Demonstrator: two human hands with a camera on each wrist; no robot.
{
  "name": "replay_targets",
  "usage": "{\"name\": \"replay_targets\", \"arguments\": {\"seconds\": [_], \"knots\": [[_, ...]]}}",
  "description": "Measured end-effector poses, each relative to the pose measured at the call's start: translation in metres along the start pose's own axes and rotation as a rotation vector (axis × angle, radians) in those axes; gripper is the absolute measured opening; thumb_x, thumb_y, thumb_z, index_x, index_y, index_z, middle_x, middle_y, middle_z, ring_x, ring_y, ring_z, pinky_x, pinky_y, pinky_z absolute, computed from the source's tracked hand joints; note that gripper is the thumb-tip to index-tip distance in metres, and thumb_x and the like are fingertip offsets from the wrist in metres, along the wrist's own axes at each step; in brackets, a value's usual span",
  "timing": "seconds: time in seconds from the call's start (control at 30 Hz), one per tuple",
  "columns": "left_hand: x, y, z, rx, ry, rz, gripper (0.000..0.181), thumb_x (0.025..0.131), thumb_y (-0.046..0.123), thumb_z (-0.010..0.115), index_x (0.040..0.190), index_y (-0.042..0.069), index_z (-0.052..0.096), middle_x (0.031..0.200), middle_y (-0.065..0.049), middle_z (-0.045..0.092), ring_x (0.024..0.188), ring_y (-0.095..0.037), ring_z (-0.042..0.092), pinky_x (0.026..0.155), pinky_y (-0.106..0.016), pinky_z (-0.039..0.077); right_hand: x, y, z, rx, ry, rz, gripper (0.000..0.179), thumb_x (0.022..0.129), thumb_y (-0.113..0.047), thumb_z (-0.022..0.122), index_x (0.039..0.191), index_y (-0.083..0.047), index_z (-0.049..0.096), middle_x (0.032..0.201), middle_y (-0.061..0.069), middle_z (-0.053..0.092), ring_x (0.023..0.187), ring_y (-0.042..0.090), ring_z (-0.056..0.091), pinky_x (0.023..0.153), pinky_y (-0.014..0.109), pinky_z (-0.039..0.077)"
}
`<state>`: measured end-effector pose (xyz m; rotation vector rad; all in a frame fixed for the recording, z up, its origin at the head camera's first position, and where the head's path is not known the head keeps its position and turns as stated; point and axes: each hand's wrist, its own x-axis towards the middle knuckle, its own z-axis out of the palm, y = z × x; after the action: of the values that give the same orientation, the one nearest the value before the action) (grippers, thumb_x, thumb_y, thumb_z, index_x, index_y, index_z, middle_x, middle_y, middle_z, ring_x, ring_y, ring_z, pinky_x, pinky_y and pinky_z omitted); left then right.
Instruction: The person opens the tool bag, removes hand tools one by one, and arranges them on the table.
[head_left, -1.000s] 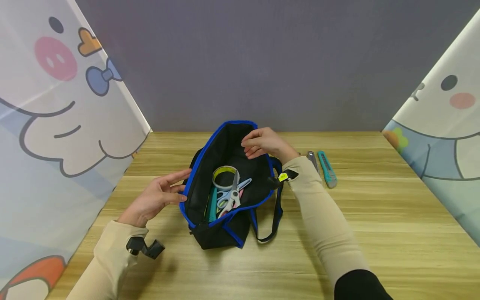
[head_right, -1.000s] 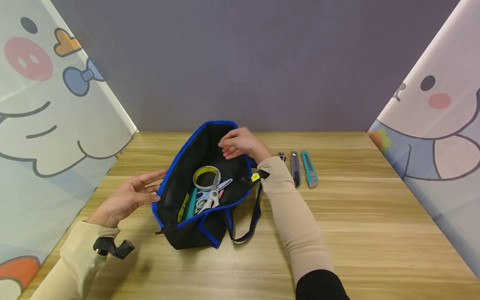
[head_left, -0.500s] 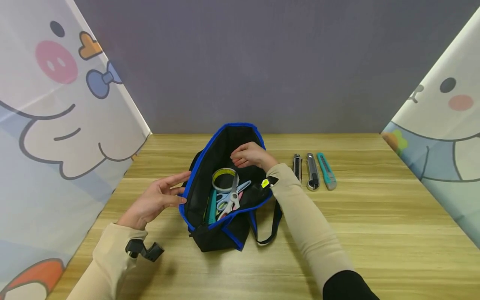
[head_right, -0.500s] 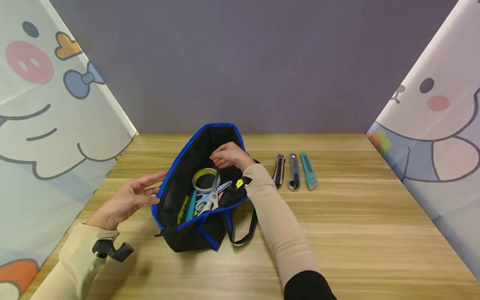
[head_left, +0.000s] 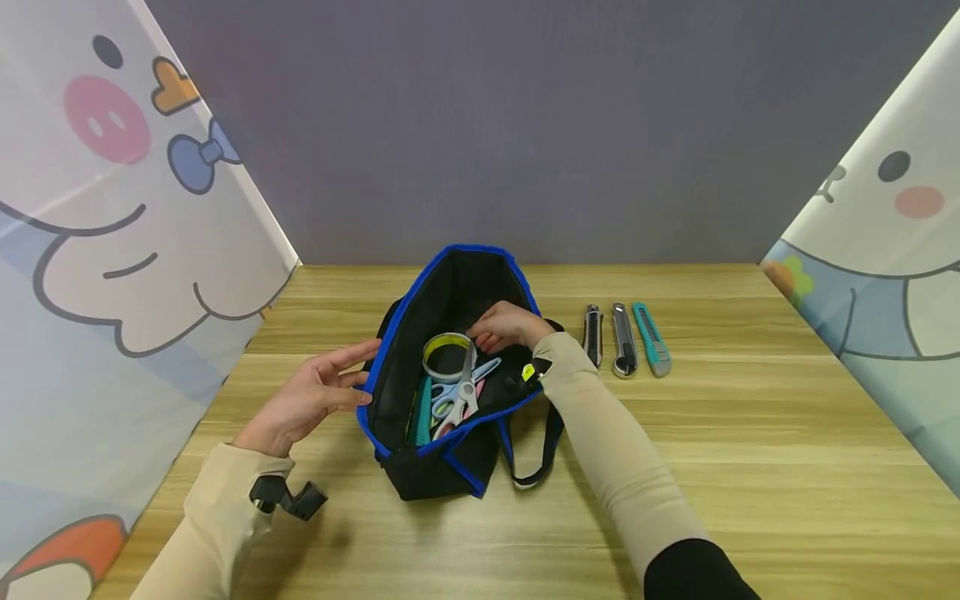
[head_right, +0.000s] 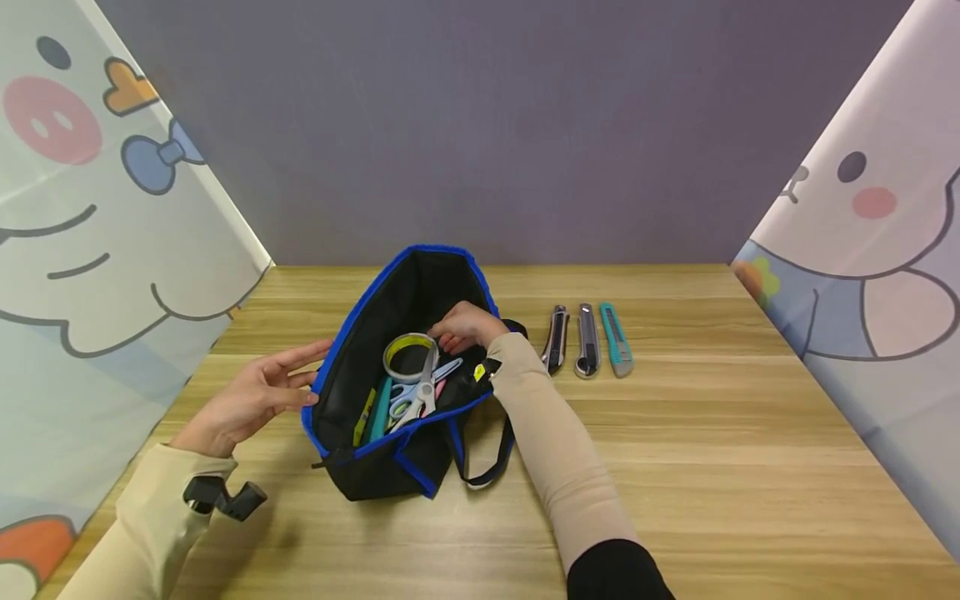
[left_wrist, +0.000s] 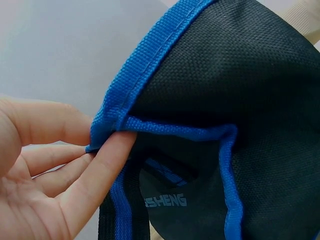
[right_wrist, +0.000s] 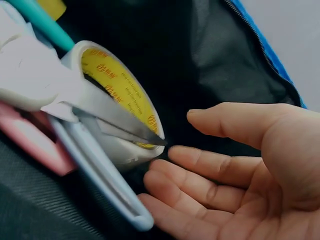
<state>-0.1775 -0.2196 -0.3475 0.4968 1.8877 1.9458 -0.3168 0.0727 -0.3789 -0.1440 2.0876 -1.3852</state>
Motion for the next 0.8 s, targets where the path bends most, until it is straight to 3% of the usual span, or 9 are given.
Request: {"name": "replay_targets", "arguments": {"seconds": [0.23, 0.5, 0.8], "knots": [[0.0002, 0.0012, 0.0001, -0.003, -0.006, -0.002, 0.072, 0.08, -0.009, 0.062, 0.143, 0.002, 0.029, 0.141, -0.005, 0.034, 0.101, -0.016, 0.057, 0.071, -0.031, 0.053, -0.0003, 0.0055, 0.0013, -0.007, -0.018, -0.023, 0.022, 0.083, -0.012, 0.065, 0.098, 0.004, 0.066, 0.079, 0.014, 0.063, 0.07, 0.022, 0.062, 0.075, 0.038, 0.052], [0.0001, 0.0, -0.0004, -0.015, -0.007, 0.006, 0.072, 0.079, -0.01, 0.061, 0.143, 0.001, 0.028, 0.141, -0.005, 0.034, 0.105, -0.017, 0.057, 0.073, -0.031, 0.052, -0.0004, 0.0069, 0.001, -0.029, -0.036, -0.066, 0.023, 0.079, 0.0, 0.067, 0.101, 0.009, 0.066, 0.074, 0.007, 0.063, 0.06, 0.013, 0.057, 0.069, 0.032, 0.053], [-0.0003, -0.0001, -0.0009, -0.012, -0.002, 0.004, 0.073, 0.079, -0.01, 0.062, 0.142, 0.0, 0.028, 0.14, -0.004, 0.035, 0.105, -0.016, 0.057, 0.074, -0.031, 0.052, -0.0053, 0.0008, -0.0011, 0.093, -0.149, -0.036, 0.038, 0.079, 0.004, 0.066, 0.115, 0.009, 0.055, 0.084, 0.017, 0.067, 0.075, 0.028, 0.066, 0.07, 0.043, 0.053]]}}
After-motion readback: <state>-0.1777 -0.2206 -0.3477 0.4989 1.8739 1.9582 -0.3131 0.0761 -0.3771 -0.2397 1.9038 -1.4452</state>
